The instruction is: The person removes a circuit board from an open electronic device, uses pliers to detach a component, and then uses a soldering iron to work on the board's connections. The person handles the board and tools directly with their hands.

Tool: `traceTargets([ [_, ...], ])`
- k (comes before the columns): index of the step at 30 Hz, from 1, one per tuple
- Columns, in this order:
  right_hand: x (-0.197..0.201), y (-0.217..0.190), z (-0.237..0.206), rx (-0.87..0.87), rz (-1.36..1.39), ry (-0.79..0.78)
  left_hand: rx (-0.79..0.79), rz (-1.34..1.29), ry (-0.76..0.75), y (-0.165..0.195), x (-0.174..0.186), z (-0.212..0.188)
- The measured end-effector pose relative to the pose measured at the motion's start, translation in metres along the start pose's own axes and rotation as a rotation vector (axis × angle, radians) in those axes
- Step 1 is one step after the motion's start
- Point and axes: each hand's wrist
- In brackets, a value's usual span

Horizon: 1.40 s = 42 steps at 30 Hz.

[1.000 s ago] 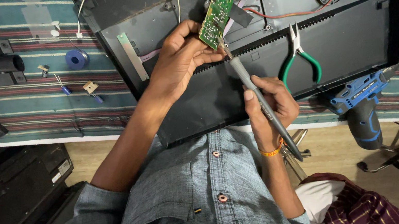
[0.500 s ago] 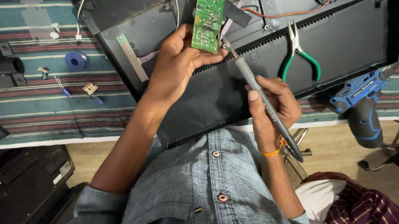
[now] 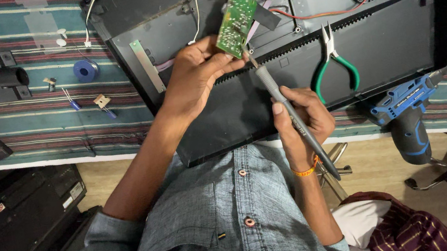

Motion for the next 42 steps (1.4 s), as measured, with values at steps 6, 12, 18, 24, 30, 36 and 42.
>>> traceTargets([
  [6, 0.0, 0.0, 0.001, -0.007, 0.024, -0.002, 0.016, 0.017, 0.027, 0.0, 0.001, 0.001],
  [12, -0.001, 0.003, 0.003, 0.004, -0.01, -0.001, 0.026, 0.028, 0.025, 0.0, 0.002, 0.002],
  [18, 0.0, 0.0, 0.002, -0.007, -0.001, -0.018, 0.025, 0.015, 0.011, -0.001, 0.003, 0.005],
  [24, 0.0, 0.0, 0.002, -0.012, 0.002, -0.01, -0.017, 0.059, 0.012, -0.001, 0.002, 0.005],
  [30, 0.001, 0.006, -0.002, 0.005, 0.042, 0.015, 0.016, 0.003, 0.071, 0.001, -0.002, 0.008],
  [36, 0.0, 0.012, -0.005, -0.038, 0.195, 0.13, -0.163, -0.14, 0.152, -0.002, -0.018, -0.017],
  [42, 0.0, 0.014, -0.005, -0.018, 0.2, 0.129, -0.106, 0.001, 0.432, 0.003, -0.025, -0.044],
])
Point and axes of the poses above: each hand's wrist, its own z-axis towards the middle knuckle, its own x-axis out of the back of the hand, y = z × x, and after that the axes turned 5 degrees about -y, right-handed
